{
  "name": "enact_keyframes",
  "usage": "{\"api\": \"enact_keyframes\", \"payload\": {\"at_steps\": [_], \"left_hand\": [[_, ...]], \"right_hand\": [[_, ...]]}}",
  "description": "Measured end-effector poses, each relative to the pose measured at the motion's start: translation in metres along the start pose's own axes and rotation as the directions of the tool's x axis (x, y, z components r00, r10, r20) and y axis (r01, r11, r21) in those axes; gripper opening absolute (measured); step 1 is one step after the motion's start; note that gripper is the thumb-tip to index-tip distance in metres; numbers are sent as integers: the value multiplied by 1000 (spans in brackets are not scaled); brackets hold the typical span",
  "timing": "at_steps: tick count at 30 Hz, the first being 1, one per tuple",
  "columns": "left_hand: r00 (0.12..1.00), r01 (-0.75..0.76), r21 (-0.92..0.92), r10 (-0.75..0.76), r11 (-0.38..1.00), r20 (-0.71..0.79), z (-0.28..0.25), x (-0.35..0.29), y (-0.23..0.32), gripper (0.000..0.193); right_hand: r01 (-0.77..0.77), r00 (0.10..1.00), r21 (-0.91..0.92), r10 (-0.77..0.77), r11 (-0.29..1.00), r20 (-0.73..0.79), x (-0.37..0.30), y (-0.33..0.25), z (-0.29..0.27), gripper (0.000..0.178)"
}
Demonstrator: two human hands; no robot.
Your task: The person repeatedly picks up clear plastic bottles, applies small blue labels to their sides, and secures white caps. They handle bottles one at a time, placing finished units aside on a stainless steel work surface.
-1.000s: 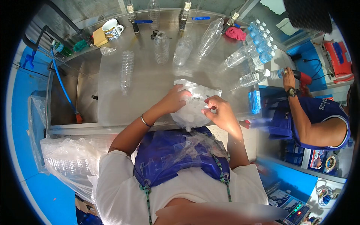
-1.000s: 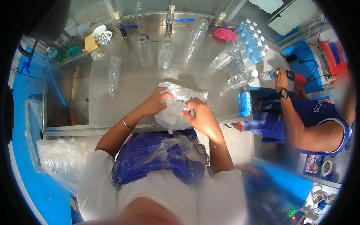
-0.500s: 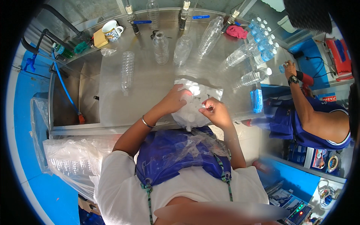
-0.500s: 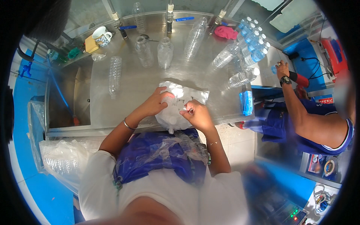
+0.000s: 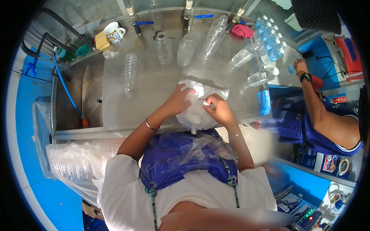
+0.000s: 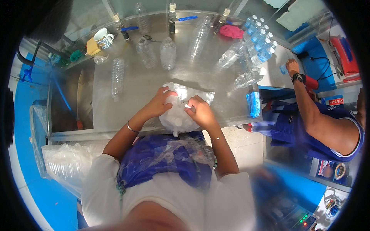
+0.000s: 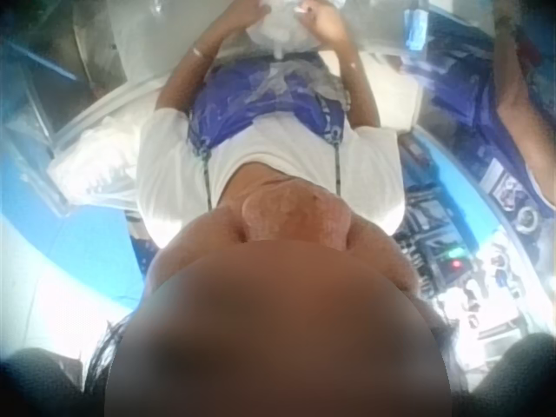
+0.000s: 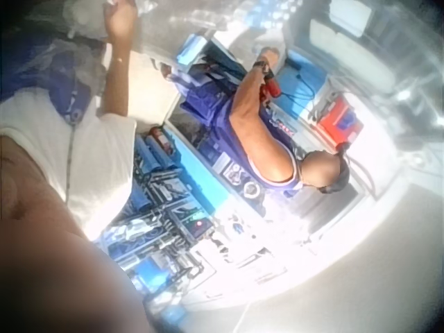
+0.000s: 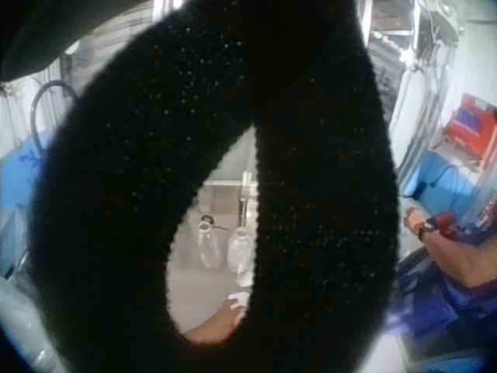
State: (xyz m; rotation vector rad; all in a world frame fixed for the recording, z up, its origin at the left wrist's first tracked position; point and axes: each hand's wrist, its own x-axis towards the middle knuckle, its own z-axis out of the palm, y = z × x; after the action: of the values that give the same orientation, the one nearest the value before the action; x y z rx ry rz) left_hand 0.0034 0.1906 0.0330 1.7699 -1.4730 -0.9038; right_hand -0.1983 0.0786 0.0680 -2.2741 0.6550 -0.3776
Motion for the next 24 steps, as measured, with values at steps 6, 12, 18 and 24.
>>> {"api": "enact_keyframes", "payload": {"at_steps": [6,12,18,24], "left_hand": [[1000,18,-16,-18,1000,-15,0,-1,2,47],[999,24,-59,-25,998,-24,2,-3,0,44],[998,55,-44,-55,998,7,-1,0,7,42],[993,115,-20,-116,993,-31,7,5,19,41]], "right_hand": [[90,939,436,69,895,-336,-6,39,4,29],[-279,412,345,437,896,-800,-4,140,-46,59],[-420,367,264,428,868,-826,38,182,-90,87],[-297,391,287,390,911,-834,40,215,-131,65]]}}
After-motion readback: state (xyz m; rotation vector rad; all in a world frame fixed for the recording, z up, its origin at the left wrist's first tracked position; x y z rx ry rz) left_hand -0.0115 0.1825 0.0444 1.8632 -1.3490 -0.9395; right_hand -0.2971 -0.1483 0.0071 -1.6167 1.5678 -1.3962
